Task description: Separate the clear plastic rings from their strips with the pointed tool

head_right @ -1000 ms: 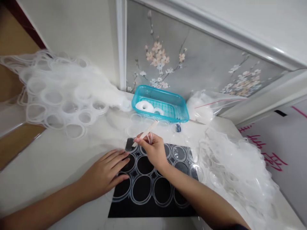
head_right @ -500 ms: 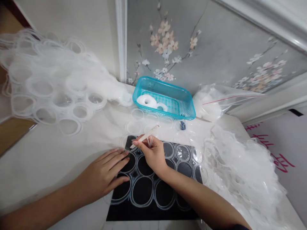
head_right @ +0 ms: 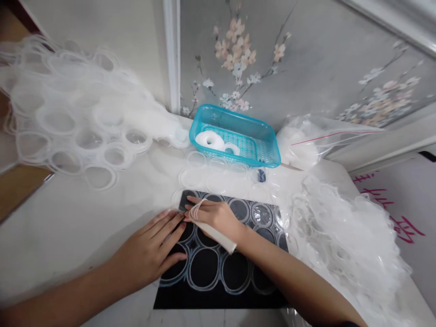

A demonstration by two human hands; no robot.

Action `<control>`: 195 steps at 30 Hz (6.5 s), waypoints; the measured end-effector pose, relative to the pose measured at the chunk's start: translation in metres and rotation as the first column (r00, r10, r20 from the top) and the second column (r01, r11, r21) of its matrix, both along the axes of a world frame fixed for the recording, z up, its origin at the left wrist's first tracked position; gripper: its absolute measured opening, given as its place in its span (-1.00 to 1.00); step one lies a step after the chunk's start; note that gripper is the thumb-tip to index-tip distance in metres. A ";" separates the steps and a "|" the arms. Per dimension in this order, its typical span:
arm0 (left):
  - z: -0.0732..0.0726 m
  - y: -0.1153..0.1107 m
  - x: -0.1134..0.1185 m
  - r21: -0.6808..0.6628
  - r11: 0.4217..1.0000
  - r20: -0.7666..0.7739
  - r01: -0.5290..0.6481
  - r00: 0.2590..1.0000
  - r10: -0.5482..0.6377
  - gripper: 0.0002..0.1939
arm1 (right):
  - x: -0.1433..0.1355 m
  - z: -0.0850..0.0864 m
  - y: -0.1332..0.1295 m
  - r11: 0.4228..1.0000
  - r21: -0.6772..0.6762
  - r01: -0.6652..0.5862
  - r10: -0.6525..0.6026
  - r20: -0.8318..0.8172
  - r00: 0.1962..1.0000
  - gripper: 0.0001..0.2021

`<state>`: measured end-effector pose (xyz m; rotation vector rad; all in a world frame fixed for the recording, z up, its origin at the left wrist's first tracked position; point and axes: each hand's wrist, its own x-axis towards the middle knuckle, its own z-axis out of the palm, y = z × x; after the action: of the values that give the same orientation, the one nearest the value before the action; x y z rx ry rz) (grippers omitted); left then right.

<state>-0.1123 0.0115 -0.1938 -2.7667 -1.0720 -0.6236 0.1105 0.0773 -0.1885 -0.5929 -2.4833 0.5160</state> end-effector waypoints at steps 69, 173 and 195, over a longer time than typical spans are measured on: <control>0.023 0.030 0.051 -0.221 0.917 -0.045 0.333 0.935 -0.351 -0.24 | 0.068 -0.009 -0.047 0.560 -0.507 0.655 -0.802 -0.132 0.583 -0.73; 0.005 0.071 0.190 -0.283 0.840 -0.180 0.463 0.834 -0.521 -0.23 | 0.173 -0.013 -0.062 0.327 -0.545 0.772 -0.940 -0.104 0.325 -0.67; 0.007 0.053 0.199 -0.310 0.878 -0.202 0.365 0.877 -0.436 -0.01 | 0.256 0.055 -0.016 -0.063 -0.035 0.997 -0.998 0.034 -0.062 -0.76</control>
<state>0.0871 0.0650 -0.1873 -3.2193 -0.5519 -0.1305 0.3661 0.0616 -0.1339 -2.1757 -1.2226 -0.1040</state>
